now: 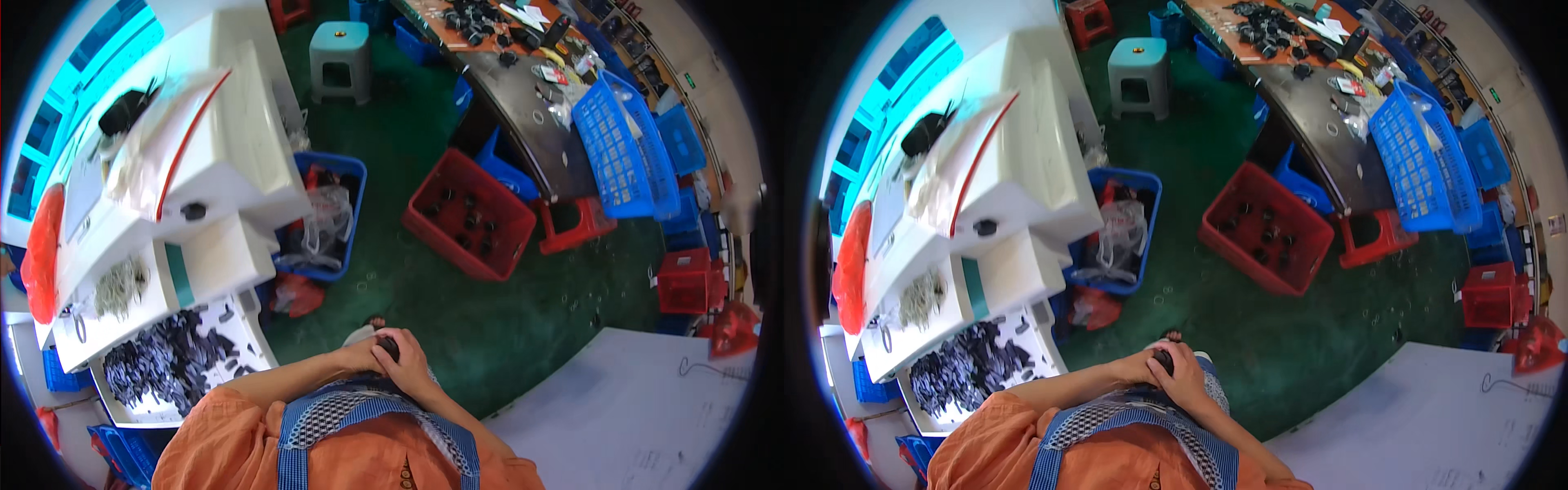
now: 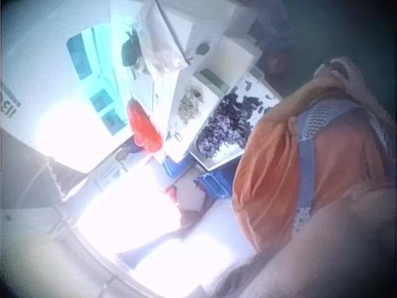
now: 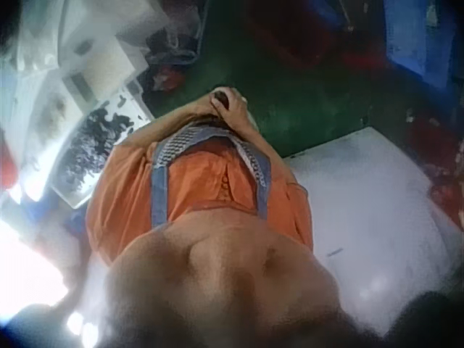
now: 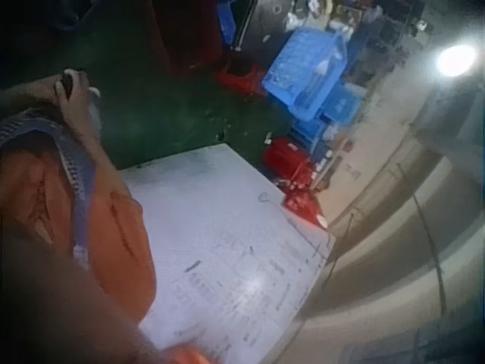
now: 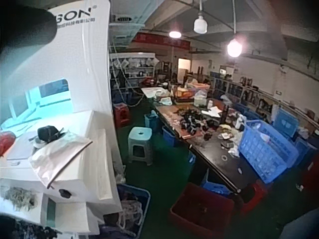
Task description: Sorting, collecting, and bundling small black shoe components with rubber bands.
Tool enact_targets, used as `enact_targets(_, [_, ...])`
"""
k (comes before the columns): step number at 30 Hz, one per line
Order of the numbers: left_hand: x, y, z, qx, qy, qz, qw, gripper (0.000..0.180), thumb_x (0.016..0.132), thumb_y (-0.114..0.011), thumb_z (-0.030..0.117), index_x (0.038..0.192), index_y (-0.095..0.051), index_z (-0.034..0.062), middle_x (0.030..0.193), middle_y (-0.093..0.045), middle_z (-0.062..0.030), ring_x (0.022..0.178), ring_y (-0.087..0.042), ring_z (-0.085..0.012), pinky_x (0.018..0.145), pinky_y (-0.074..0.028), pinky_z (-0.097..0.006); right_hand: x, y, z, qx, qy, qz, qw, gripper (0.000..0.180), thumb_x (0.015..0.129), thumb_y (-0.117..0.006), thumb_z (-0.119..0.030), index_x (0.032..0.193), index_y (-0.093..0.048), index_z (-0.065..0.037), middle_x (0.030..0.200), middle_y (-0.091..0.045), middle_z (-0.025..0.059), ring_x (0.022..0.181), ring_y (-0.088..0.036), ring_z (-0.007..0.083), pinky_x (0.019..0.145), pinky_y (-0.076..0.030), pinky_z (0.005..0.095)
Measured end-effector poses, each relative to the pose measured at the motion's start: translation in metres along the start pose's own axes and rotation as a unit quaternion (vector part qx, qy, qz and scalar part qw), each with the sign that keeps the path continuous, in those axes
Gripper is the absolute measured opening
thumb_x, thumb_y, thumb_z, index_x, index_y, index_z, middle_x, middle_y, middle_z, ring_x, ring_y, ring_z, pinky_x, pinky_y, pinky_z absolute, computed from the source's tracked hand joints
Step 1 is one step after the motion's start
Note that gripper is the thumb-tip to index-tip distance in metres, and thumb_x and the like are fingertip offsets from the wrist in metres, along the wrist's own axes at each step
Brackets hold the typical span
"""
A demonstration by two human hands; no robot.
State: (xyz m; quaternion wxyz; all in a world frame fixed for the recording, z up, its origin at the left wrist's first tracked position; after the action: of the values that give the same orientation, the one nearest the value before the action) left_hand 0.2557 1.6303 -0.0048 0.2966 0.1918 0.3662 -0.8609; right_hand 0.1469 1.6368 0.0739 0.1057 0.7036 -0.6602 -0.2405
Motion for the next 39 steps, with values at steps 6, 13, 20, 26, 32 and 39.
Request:
enact_targets(6, [0.084,-0.001,0.128,-0.056,0.025,-0.009,0.998,0.058,0.071,-0.078,0.0,0.126,-0.059,0.0018,0.114,-0.064,-0.0096,0.108,-0.063,-0.0205,0.091,-0.053,-0.031,0.13,0.082,0.012,0.036,0.123,-0.025,0.991,0.027,0.092,-0.066,-0.027,0.112,-0.07,-0.01,0.113,-0.065,0.0122,0.113,-0.058,0.0294,0.1,-0.044,0.0397])
enact_targets(13, [0.129,0.066,0.249,0.003,0.041,0.049,0.998,0.04,0.081,-0.075,0.003,0.119,-0.064,0.0001,0.116,-0.066,-0.0119,0.11,-0.064,-0.0197,0.092,-0.053,-0.031,0.294,0.098,-0.009,0.177,0.078,-0.288,0.938,0.03,0.099,-0.057,-0.028,0.118,-0.066,-0.006,0.12,-0.065,0.0134,0.114,-0.061,0.0303,0.099,-0.047,0.0386])
enact_targets(20, [0.187,0.181,0.396,-0.036,-0.108,0.137,0.984,0.078,0.077,-0.079,0.001,0.145,-0.04,0.0036,0.128,-0.058,-0.0123,0.117,-0.059,-0.0219,0.099,-0.051,-0.034,0.483,0.14,-0.077,-0.103,0.204,-0.1,0.968,0.034,0.093,-0.066,-0.036,0.111,-0.062,-0.007,0.106,-0.064,0.0154,0.099,-0.064,0.0348,0.083,-0.053,0.0432])
enact_targets(26, [0.223,0.251,0.513,-0.007,-0.084,0.155,0.984,0.062,0.075,-0.08,0.002,0.131,-0.053,0.0,0.12,-0.064,-0.0108,0.109,-0.063,-0.0186,0.094,-0.053,-0.033,0.619,0.143,-0.105,0.014,0.204,-0.144,0.968,0.031,0.086,-0.075,-0.028,0.103,-0.059,-0.007,0.099,-0.061,0.0144,0.087,-0.065,0.0352,0.074,-0.055,0.042])
enact_targets(32, [0.28,0.338,0.618,0.12,-0.08,0.259,0.955,0.049,0.077,-0.08,0.008,0.12,-0.06,-0.0019,0.111,-0.068,-0.0119,0.103,-0.065,-0.019,0.09,-0.053,-0.033,0.773,0.153,-0.127,0.003,0.24,-0.199,0.95,0.03,0.087,-0.074,-0.027,0.104,-0.059,-0.007,0.1,-0.06,0.0136,0.089,-0.066,0.0345,0.076,-0.055,0.0415])
enact_targets(39, [0.433,0.475,0.756,0.181,-0.227,0.284,0.914,0.04,0.081,-0.074,0.011,0.117,-0.06,0.0005,0.104,-0.068,-0.0114,0.095,-0.066,-0.0187,0.079,-0.054,-0.033,1.013,0.22,-0.109,-0.014,0.237,-0.082,0.968,0.026,0.088,-0.073,-0.021,0.109,-0.064,-0.008,0.098,-0.064,0.0121,0.09,-0.066,0.0315,0.077,-0.055,0.0385])
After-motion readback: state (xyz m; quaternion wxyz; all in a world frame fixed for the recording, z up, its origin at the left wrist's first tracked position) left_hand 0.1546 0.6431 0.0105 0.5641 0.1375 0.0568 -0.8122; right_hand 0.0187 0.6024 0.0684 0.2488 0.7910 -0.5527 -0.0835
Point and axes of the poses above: each hand's wrist, its own x-axis towards the middle knuckle, its own y-axis out of the back of the hand, z = x × y, the point moved 6 cm from there along x, towards the middle knuckle
